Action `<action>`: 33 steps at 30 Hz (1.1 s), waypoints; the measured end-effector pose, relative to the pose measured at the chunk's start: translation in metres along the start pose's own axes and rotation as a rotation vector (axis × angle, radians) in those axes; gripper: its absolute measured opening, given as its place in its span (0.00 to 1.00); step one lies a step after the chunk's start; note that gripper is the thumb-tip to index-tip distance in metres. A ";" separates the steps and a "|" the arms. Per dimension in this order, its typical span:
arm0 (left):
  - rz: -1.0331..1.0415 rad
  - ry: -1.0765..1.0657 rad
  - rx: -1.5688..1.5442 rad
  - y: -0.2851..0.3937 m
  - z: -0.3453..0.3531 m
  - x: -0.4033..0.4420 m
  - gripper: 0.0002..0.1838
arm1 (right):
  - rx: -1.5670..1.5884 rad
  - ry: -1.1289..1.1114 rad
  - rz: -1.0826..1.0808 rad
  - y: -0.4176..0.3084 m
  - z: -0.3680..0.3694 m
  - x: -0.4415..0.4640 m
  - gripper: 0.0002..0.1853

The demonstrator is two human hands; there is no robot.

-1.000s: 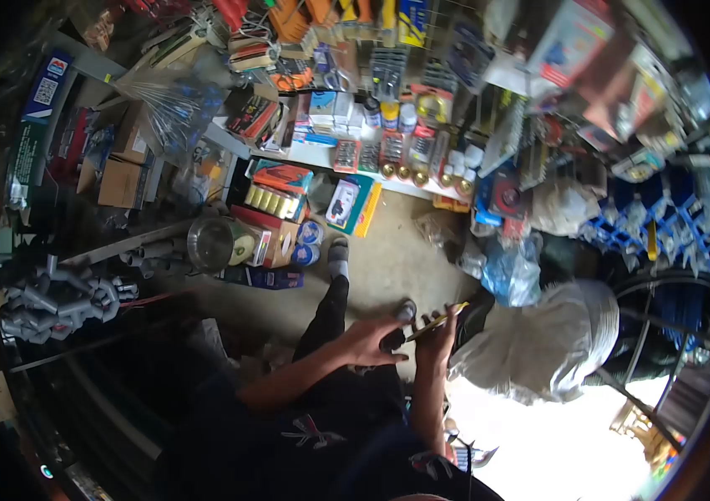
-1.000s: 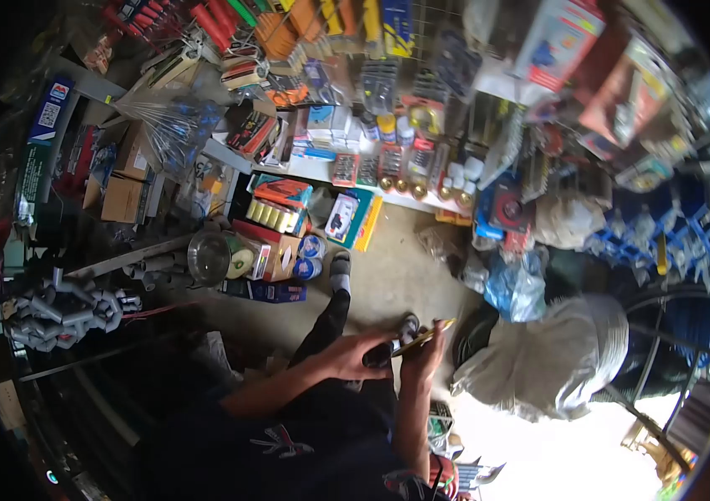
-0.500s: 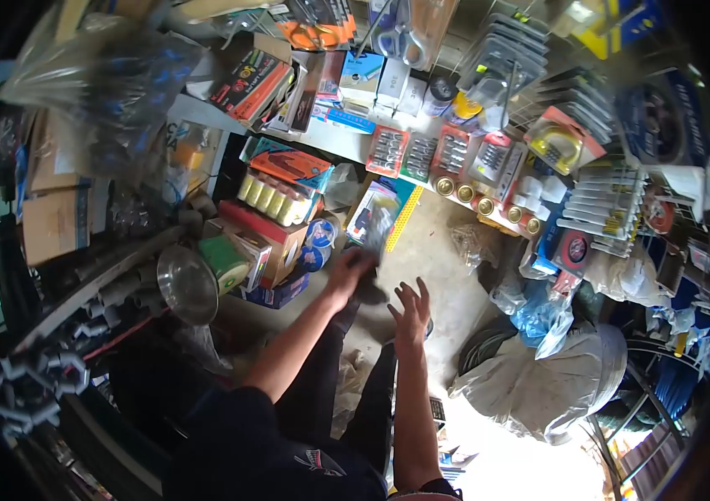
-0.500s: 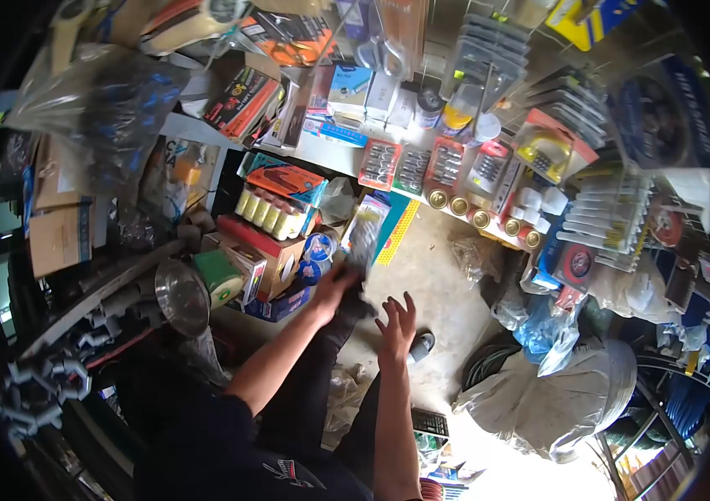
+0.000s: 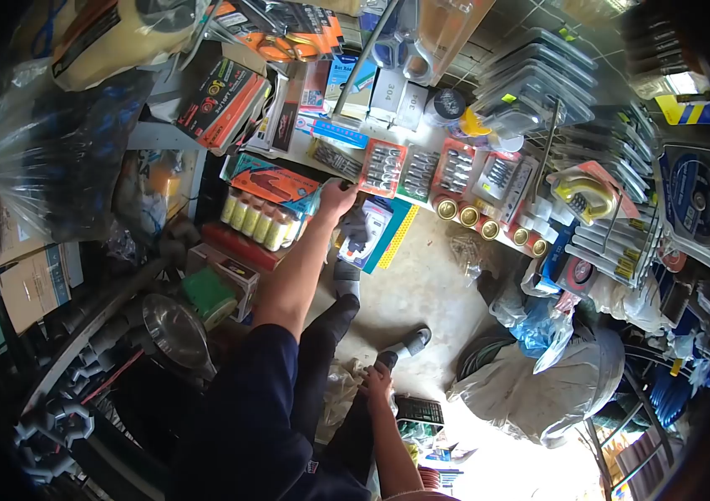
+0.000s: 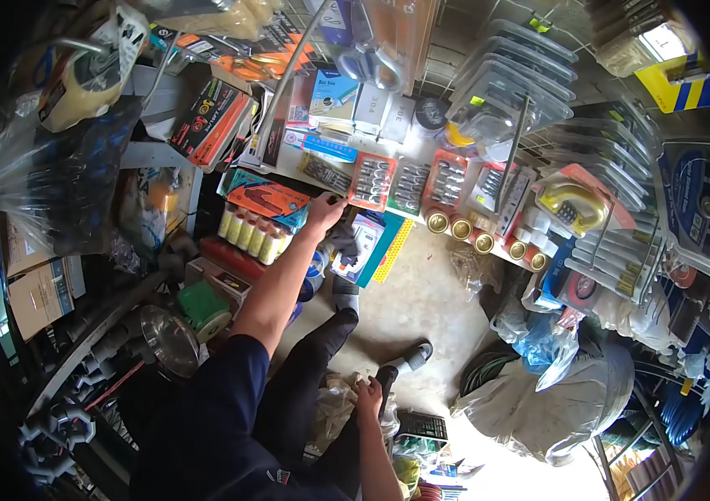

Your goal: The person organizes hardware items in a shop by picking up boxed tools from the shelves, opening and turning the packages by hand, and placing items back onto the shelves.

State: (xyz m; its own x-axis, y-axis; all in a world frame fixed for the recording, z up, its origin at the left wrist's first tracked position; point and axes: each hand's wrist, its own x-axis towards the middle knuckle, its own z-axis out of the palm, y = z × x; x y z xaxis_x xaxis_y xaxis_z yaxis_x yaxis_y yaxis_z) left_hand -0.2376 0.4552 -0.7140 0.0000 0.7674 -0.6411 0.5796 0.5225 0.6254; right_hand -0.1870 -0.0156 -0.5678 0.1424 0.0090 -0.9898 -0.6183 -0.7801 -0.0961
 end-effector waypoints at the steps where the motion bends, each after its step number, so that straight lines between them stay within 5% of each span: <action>1: 0.041 0.012 0.252 0.014 -0.015 -0.004 0.21 | 0.008 0.011 0.011 -0.003 0.001 -0.003 0.31; 3: 0.159 0.293 0.426 0.037 -0.032 -0.018 0.21 | 0.019 0.007 0.010 -0.008 0.001 -0.004 0.31; 8: 0.619 0.411 0.718 0.060 -0.056 0.035 0.23 | 0.130 -0.075 -0.137 -0.034 0.009 -0.009 0.31; 15: 0.739 0.336 1.121 0.061 -0.060 0.078 0.11 | 0.236 -0.113 -0.173 -0.015 0.012 -0.017 0.30; 19: 0.851 0.332 1.176 0.039 -0.067 0.084 0.26 | 0.296 -0.083 -0.115 0.011 0.013 -0.023 0.28; 26: 0.989 0.246 1.250 0.039 -0.081 0.090 0.18 | 0.319 -0.114 -0.083 0.044 0.004 -0.029 0.30; 33: 1.004 0.256 1.113 0.051 -0.098 0.060 0.24 | 0.336 -0.194 -0.191 0.034 -0.001 -0.035 0.28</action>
State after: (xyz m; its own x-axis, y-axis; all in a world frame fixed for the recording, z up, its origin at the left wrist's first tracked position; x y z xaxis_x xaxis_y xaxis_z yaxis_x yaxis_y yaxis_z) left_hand -0.2874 0.5646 -0.6771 0.6875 0.7262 -0.0022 0.7260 -0.6872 0.0239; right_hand -0.2122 -0.0431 -0.5366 0.1507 0.2763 -0.9492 -0.8169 -0.5060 -0.2769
